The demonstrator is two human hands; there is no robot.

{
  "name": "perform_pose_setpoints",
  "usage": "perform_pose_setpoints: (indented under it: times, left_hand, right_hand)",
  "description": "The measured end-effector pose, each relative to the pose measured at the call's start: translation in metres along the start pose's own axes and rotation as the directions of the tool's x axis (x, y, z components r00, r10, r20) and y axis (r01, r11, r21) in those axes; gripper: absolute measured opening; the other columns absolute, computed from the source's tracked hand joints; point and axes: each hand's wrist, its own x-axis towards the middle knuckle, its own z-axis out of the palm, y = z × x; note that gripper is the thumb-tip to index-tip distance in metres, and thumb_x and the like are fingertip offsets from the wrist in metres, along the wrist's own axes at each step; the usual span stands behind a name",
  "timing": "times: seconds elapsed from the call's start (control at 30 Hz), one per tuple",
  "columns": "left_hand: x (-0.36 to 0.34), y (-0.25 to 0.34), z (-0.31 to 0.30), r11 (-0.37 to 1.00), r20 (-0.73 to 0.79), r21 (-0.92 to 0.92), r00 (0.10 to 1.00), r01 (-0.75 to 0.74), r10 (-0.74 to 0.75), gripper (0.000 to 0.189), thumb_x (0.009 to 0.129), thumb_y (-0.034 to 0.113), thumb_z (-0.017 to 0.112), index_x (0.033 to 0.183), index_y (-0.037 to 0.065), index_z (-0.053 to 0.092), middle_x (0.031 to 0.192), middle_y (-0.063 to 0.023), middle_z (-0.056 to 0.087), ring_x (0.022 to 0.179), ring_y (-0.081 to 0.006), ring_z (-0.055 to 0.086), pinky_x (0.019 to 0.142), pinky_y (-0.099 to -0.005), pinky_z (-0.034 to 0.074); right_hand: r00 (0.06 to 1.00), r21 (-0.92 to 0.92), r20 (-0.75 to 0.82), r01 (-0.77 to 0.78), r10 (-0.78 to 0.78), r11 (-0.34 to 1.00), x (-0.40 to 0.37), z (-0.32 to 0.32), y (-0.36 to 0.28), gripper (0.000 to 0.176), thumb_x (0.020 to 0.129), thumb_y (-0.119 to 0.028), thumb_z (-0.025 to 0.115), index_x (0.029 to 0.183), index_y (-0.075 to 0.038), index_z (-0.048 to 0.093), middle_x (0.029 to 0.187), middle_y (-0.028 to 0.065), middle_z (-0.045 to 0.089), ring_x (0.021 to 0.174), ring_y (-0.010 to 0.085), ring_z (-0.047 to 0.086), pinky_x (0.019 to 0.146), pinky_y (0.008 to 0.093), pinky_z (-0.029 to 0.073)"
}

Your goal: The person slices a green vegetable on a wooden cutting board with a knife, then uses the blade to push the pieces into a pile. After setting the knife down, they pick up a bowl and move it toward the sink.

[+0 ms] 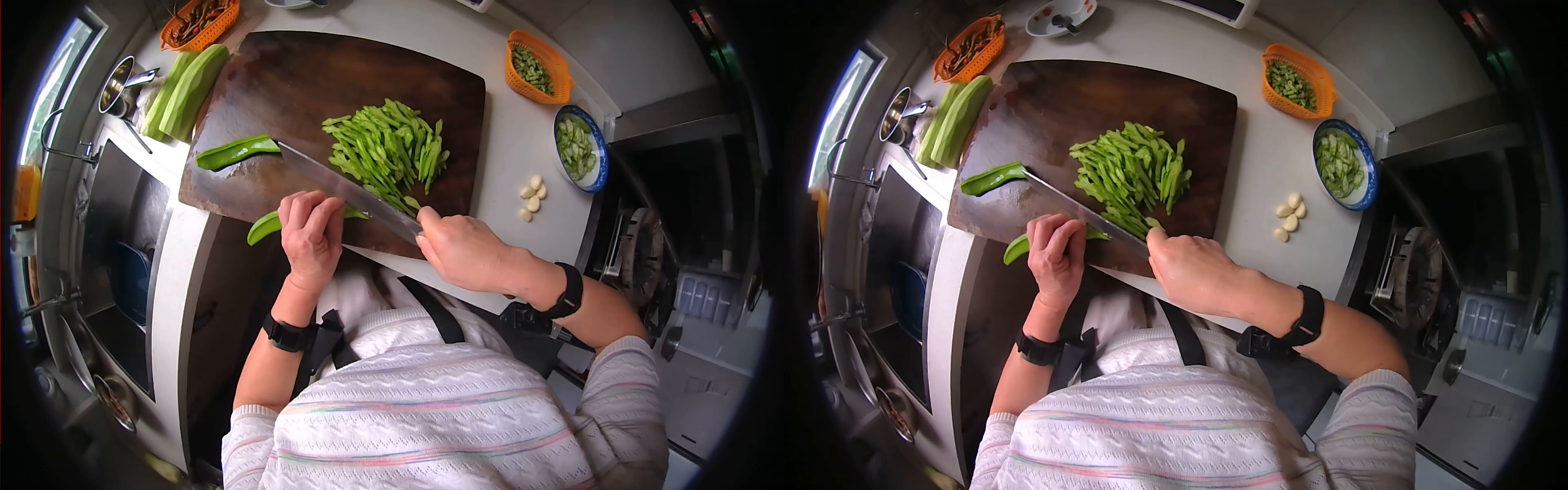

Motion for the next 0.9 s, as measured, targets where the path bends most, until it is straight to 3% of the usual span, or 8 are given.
perform_pose_setpoints:
  times: [0.43, 0.63, 0.9]
  left_hand:
    - [0.0, -0.001, -0.001, 1.0, -0.002, 0.006, 1.0, 0.005, -0.005, 0.02, 0.072, -0.005, 0.071, 0.088, 0.005, 0.064, 0.088, -0.0079, 0.059, 0.086, -0.0279, 0.057, 0.074, -0.0344, 0.048]
    - [-0.001, -0.001, 0.001, 1.0, -0.005, 0.005, 1.0, 0.004, -0.004, 0.02, 0.073, -0.006, 0.07, 0.088, 0.005, 0.064, 0.088, -0.008, 0.059, 0.086, -0.028, 0.057, 0.075, -0.0345, 0.048]
    - [0.0, -0.001, 0.0, 1.0, -0.002, -0.01, 1.0, 0.008, -0.008, 0.02, 0.073, -0.006, 0.069, 0.088, 0.005, 0.063, 0.089, -0.008, 0.059, 0.087, -0.0283, 0.057, 0.076, -0.0344, 0.048]
  right_hand:
    - [0.995, -0.006, 0.053, -0.079, 0.079, 0.997, -0.019, -0.014, 0.001, 0.019, 0.093, -0.014, 0.053, 0.09, 0.001, 0.04, 0.064, 0.023, 0.057, 0.065, 0.0449, 0.058, 0.057, 0.0517, 0.044]
    - [1.0, -0.03, -0.016, 0.017, -0.018, 0.999, 0.002, 0.002, 0.004, 0.017, 0.093, -0.013, 0.049, 0.088, 0.002, 0.042, 0.064, 0.0218, 0.06, 0.065, 0.0438, 0.061, 0.061, 0.0513, 0.048]
    - [0.996, -0.034, 0.051, -0.067, 0.069, 0.997, -0.018, -0.013, 0.003, 0.018, 0.093, -0.013, 0.05, 0.088, 0.002, 0.042, 0.061, 0.0214, 0.058, 0.063, 0.0429, 0.061, 0.06, 0.0507, 0.048]
